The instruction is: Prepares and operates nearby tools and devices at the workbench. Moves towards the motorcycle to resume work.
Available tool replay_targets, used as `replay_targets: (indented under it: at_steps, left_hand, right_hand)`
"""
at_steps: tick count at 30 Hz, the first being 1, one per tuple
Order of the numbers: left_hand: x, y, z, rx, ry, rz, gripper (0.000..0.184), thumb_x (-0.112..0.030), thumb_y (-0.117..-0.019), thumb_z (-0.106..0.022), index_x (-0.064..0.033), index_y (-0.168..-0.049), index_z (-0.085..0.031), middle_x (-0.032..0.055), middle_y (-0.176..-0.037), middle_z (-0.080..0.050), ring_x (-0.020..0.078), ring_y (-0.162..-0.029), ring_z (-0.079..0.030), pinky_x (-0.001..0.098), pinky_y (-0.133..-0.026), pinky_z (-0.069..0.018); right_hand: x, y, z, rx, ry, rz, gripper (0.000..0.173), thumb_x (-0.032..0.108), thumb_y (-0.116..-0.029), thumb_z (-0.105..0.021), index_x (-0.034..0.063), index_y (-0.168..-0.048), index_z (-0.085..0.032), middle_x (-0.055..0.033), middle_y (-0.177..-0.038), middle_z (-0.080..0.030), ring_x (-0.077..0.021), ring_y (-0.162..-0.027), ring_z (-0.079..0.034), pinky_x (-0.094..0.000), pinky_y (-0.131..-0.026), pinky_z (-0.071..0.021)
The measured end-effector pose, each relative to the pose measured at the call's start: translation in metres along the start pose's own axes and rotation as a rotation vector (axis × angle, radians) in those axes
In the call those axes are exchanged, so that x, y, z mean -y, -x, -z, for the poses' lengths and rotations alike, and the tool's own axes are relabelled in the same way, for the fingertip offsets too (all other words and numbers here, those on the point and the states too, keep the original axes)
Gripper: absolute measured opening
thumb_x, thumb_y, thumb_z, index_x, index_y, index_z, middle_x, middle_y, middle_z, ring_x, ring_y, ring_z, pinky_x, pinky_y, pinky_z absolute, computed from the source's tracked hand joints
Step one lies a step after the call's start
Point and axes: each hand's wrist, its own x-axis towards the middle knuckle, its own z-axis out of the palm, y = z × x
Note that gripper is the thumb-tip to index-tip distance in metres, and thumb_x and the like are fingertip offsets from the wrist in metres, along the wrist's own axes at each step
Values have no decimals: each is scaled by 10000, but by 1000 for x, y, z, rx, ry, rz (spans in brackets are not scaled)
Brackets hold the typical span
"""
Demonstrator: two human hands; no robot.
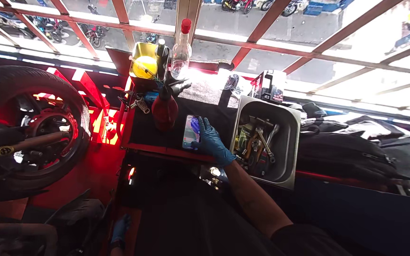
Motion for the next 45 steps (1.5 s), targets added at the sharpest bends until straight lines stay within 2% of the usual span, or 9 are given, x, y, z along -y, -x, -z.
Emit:
replay_targets:
  at_steps: [3,10,18,21,25,31,37,40,45]
  left_hand:
    - [0,0,0,3,-1,-7,420,-278,-1116,-458,53,-1341,-584,220,-1239,-677,247,-993,-662,404,-856,-526]
    - [-2,2,-2,5,-6,-7,419,-281,-1116,-458,50,-1334,-592,216,-1250,-676,242,-998,-664,398,-858,-524]
    - [-20,0,-6,28,-26,-79,412,-264,-1118,-452,56,-1345,-581,225,-1244,-671,263,-1014,-663,426,-887,-527]
    - [-64,13,-12,50,-43,-262,377,-250,-1098,-510,45,-1311,-610,204,-1139,-712,240,-934,-695,414,-845,-562]
    - [-160,64,-34,310,-122,-706,327,-214,-1074,-531,47,-1208,-675,156,-1053,-749,221,-909,-736,397,-850,-617]
    - [-300,121,-99,543,-382,-1178,270,-203,-1037,-533,-12,-1022,-724,35,-877,-734,112,-784,-704,315,-770,-610]
    - [-366,108,-150,574,-243,-1218,271,-147,-1052,-511,-44,-869,-682,-46,-732,-676,35,-625,-624,218,-624,-553]
    - [-365,94,-156,495,-151,-1122,291,-160,-1066,-517,-61,-834,-660,-48,-678,-668,21,-535,-583,191,-508,-496]
    - [-367,94,-159,522,10,-1090,329,-128,-1072,-482,-91,-793,-651,-50,-642,-663,24,-498,-565,179,-469,-470]
  right_hand:
    - [-4,-4,3,-26,-63,-23,1024,326,-868,-728,136,-1667,-118,-199,-1704,-163,-442,-1351,-499,-591,-1046,-447]
    - [-10,-8,17,-5,-134,-62,967,264,-922,-685,141,-1670,-83,-189,-1703,-178,-391,-1238,-610,-538,-973,-521]
    - [-9,-6,26,6,-142,-86,972,197,-921,-690,118,-1666,-71,-193,-1685,-235,-365,-1286,-595,-509,-1022,-510]
    - [-8,-6,25,-3,-176,-113,1015,266,-906,-734,120,-1665,-77,-212,-1670,-257,-376,-1298,-585,-518,-1028,-506]
    - [-7,-7,17,-55,-251,-123,1184,480,-795,-815,125,-1664,-94,-218,-1666,-266,-399,-1300,-574,-559,-1008,-510]
    - [4,-3,4,-107,-286,-169,1228,507,-762,-838,139,-1667,-95,-223,-1678,-232,-439,-1344,-523,-621,-1026,-472]
    - [2,-2,4,-76,-320,-191,1186,397,-786,-826,148,-1669,-74,-222,-1680,-224,-427,-1379,-491,-616,-1073,-434]
    - [-3,-3,16,-30,-363,-220,1220,358,-769,-848,152,-1669,-51,-232,-1672,-228,-416,-1268,-585,-564,-995,-515]
    - [-8,-9,23,20,-340,-196,1304,395,-714,-888,161,-1671,-33,-225,-1688,-186,-423,-1305,-550,-567,-1031,-484]
